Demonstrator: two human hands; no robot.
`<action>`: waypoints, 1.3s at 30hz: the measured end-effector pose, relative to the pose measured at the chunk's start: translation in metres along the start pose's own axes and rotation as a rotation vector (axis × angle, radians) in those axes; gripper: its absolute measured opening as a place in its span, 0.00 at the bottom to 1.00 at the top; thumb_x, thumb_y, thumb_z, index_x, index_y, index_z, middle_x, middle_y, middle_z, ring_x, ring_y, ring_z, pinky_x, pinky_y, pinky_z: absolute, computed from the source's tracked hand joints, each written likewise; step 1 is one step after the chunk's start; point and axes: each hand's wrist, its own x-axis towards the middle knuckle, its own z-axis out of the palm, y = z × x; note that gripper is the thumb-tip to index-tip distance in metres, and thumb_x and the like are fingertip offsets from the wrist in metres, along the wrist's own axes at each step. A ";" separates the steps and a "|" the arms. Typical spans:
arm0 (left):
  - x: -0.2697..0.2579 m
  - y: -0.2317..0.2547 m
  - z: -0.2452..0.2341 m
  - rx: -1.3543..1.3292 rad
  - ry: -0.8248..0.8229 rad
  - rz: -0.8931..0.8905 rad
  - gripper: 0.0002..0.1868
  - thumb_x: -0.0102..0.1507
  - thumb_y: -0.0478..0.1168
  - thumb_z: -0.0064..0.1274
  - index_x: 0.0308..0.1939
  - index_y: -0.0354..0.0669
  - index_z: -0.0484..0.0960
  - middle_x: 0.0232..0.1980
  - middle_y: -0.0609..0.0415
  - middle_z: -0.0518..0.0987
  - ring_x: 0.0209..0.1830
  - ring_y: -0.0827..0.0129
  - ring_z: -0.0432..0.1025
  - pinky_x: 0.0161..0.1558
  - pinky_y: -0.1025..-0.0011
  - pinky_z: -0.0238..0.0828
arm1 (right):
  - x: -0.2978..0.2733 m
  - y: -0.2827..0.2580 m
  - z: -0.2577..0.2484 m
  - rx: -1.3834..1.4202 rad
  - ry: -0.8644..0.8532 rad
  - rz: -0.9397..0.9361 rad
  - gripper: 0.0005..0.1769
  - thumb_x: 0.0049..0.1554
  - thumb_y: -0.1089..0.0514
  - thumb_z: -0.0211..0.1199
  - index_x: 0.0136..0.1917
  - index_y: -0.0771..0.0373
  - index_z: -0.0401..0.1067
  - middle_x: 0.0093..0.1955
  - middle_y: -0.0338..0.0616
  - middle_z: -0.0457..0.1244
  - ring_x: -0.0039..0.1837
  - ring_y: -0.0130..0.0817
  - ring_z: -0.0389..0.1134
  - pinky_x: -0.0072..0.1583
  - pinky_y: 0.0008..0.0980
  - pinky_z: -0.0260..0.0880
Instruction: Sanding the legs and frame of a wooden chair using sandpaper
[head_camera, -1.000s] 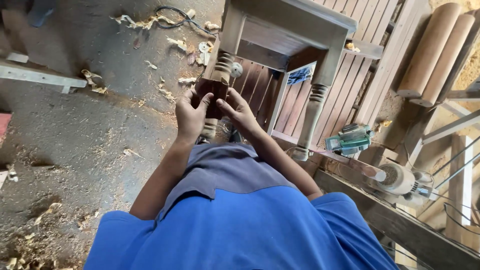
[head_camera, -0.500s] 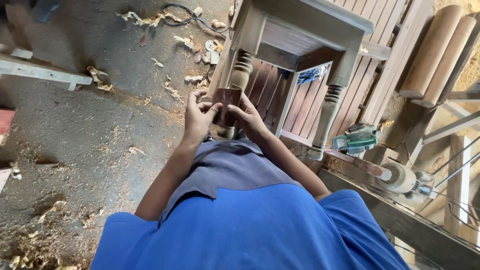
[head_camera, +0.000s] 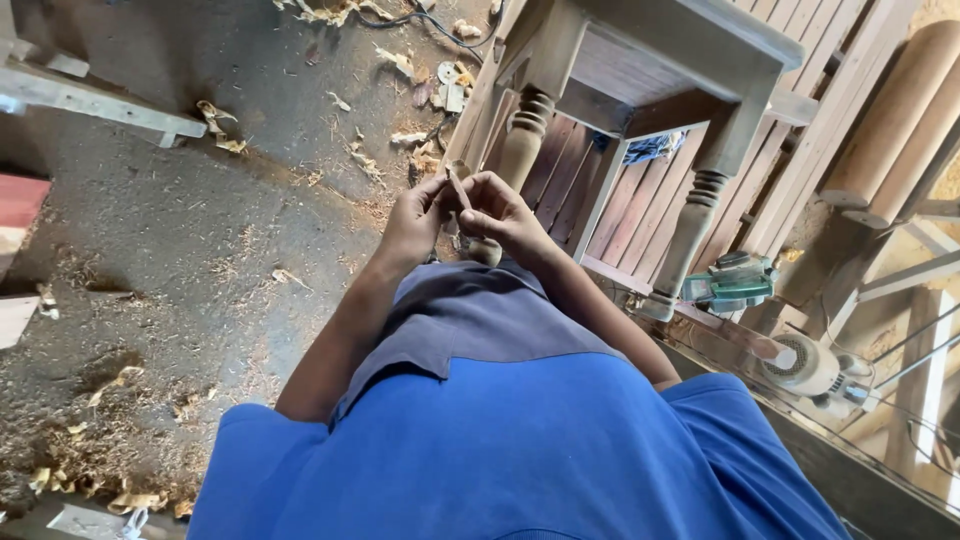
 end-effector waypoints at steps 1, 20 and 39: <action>0.001 0.000 0.001 -0.057 -0.007 -0.024 0.13 0.75 0.42 0.44 0.57 0.45 0.83 0.30 0.57 0.77 0.34 0.76 0.70 0.41 0.72 0.74 | 0.002 -0.003 -0.001 -0.024 -0.018 -0.007 0.24 0.59 0.58 0.70 0.65 0.63 0.66 0.52 0.43 0.65 0.54 0.26 0.67 0.50 0.25 0.68; 0.064 0.022 0.083 0.290 0.152 0.176 0.21 0.68 0.44 0.61 0.64 0.56 0.77 0.54 0.46 0.73 0.51 0.45 0.78 0.48 0.57 0.82 | 0.035 -0.027 -0.125 -0.003 -0.089 -0.031 0.22 0.59 0.61 0.71 0.63 0.61 0.68 0.44 0.40 0.65 0.40 0.24 0.65 0.40 0.20 0.68; 0.087 0.071 0.146 0.347 0.188 0.101 0.22 0.73 0.53 0.52 0.67 0.47 0.75 0.33 0.54 0.76 0.31 0.66 0.72 0.37 0.66 0.70 | 0.037 -0.062 -0.196 -0.043 0.094 -0.220 0.15 0.54 0.67 0.74 0.48 0.65 0.70 0.40 0.37 0.63 0.44 0.20 0.67 0.43 0.20 0.69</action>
